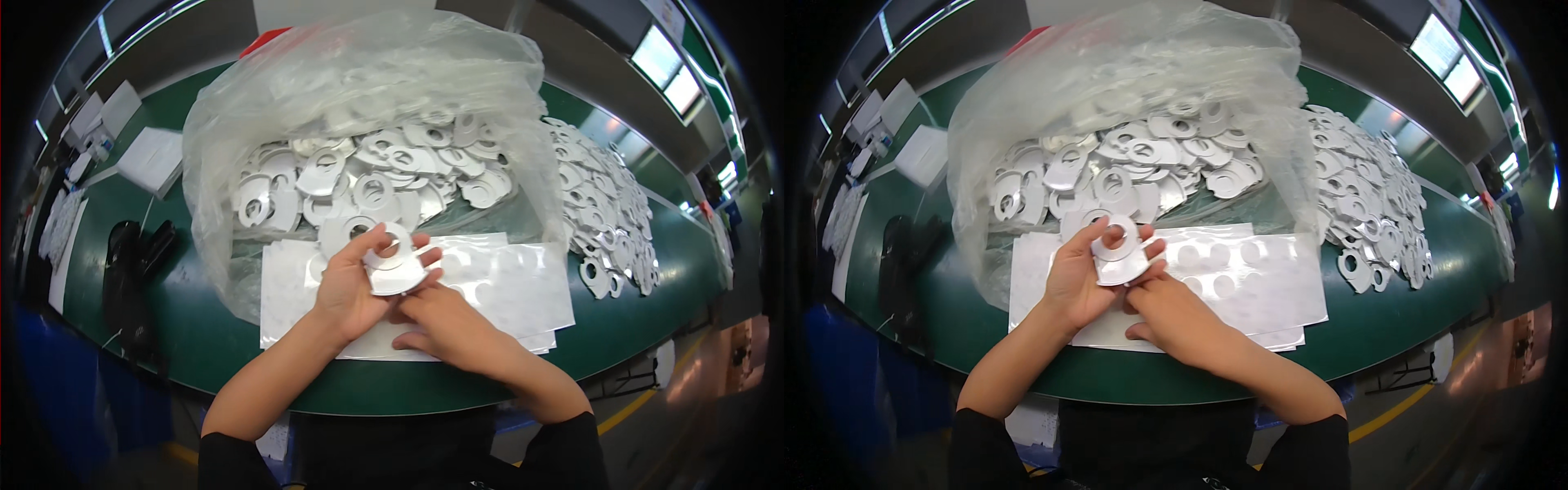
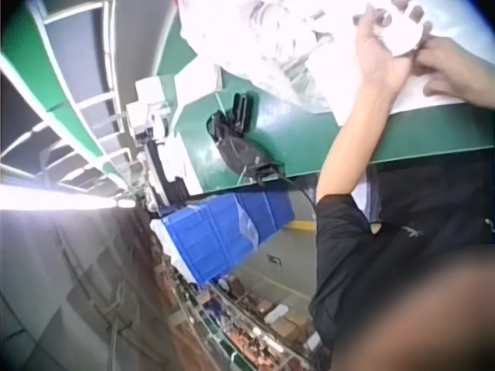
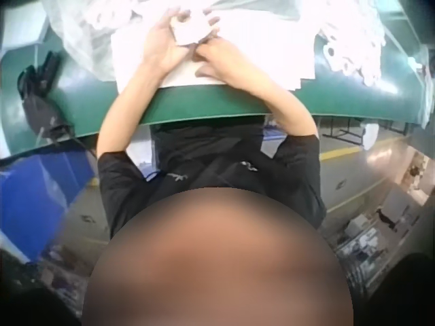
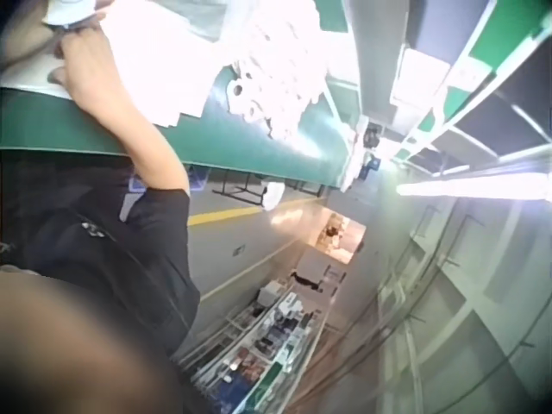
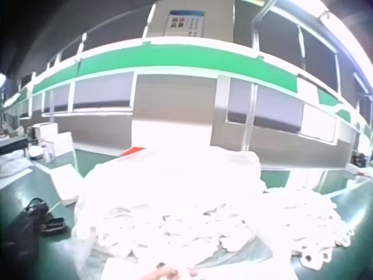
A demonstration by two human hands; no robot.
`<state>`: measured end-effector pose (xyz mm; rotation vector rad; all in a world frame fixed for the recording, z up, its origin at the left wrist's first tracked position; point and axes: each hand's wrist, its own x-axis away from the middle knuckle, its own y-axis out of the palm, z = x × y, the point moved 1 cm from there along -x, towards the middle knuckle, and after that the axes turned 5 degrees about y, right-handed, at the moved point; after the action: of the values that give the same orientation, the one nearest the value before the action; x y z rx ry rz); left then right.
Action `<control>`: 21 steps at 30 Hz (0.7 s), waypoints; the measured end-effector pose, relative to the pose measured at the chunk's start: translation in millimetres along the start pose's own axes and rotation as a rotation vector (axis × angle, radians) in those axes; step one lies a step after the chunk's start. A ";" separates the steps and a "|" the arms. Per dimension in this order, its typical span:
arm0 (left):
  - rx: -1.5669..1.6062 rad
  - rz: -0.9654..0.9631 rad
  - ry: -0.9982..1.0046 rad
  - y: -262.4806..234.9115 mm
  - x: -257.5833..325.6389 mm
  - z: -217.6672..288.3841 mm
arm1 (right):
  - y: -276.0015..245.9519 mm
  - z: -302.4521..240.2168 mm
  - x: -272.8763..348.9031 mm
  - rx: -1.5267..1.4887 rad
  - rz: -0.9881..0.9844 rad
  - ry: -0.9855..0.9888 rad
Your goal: Applying small round adhesive labels to circular fixture components on an assembly line.
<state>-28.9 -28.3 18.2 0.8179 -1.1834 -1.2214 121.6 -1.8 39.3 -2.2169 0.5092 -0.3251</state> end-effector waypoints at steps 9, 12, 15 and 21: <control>-0.070 -0.292 -0.047 -8.4 -10.7 1.1 | 2.4 -10.4 -2.0 0.087 -0.019 0.050; -0.372 -0.121 0.055 -11.5 -12.5 -1.2 | 1.5 -7.5 -6.9 0.062 -0.069 0.048; -0.409 -0.039 0.199 -8.1 -14.9 -11.0 | 3.6 -6.6 -6.8 0.051 -0.053 0.027; -0.362 -0.012 0.130 -3.8 -15.1 -15.7 | 9.6 -13.0 4.4 0.113 0.080 -0.098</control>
<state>-13.8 -16.3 7.4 0.6217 -0.8214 -1.3225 118.0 -18.1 40.4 -2.0854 0.5116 -0.1972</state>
